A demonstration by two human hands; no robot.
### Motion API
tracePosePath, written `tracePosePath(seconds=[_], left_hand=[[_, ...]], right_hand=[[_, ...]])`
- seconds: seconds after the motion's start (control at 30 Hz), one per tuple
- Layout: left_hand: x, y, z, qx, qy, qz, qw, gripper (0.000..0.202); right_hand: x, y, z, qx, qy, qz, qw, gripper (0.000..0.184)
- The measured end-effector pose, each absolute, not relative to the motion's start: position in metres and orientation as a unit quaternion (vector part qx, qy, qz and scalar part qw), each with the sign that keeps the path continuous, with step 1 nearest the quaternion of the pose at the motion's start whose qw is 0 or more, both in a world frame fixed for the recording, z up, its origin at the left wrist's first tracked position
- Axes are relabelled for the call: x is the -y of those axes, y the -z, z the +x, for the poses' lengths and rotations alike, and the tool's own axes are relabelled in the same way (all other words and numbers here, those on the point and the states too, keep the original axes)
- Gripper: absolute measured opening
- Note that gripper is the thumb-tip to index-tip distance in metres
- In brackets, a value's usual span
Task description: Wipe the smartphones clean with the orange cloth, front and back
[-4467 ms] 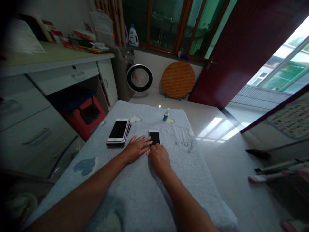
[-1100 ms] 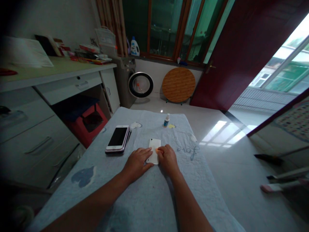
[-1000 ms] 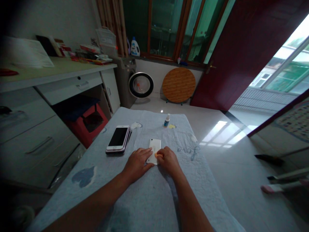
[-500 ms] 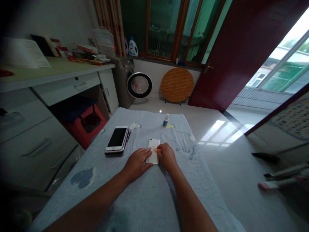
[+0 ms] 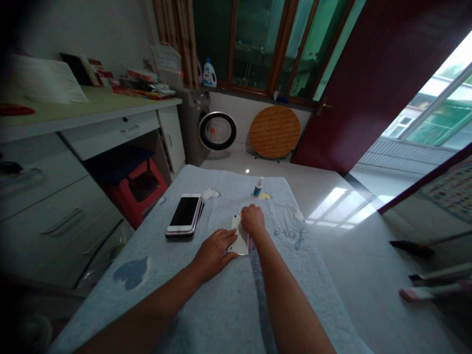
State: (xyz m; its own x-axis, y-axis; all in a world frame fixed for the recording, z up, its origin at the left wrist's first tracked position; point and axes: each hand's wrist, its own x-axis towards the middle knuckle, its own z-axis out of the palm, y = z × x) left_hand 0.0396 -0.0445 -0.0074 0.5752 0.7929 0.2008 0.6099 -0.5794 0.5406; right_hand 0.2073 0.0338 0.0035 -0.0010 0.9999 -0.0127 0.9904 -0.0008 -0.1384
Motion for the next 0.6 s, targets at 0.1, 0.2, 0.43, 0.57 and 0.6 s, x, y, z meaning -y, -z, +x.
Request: tracePosePath(seconds=[0.1, 0.2, 0.43, 0.57, 0.6], left_hand=[[0.045, 0.006, 0.039, -0.407, -0.216, 0.860, 0.220, 0.043], [0.045, 0.005, 0.039, -0.404, -0.220, 0.859, 0.225, 0.051], [0.046, 0.013, 0.039, -0.413, -0.235, 0.854, 0.211, 0.046], [0.046, 0.014, 0.039, -0.417, -0.231, 0.852, 0.214, 0.045], [0.046, 0.014, 0.039, -0.417, -0.231, 0.853, 0.214, 0.045]], right_hand=[[-0.042, -0.008, 0.196, 0.723, -0.059, -0.688, 0.018, 0.027], [-0.047, -0.011, 0.185, 0.738, -0.062, -0.672, 0.006, 0.027], [-0.048, -0.011, 0.195, 0.759, -0.073, -0.647, 0.015, 0.028], [-0.049, -0.011, 0.218, 0.760, -0.076, -0.646, 0.003, 0.026], [-0.049, -0.012, 0.222, 0.759, -0.076, -0.646, 0.000, 0.026]])
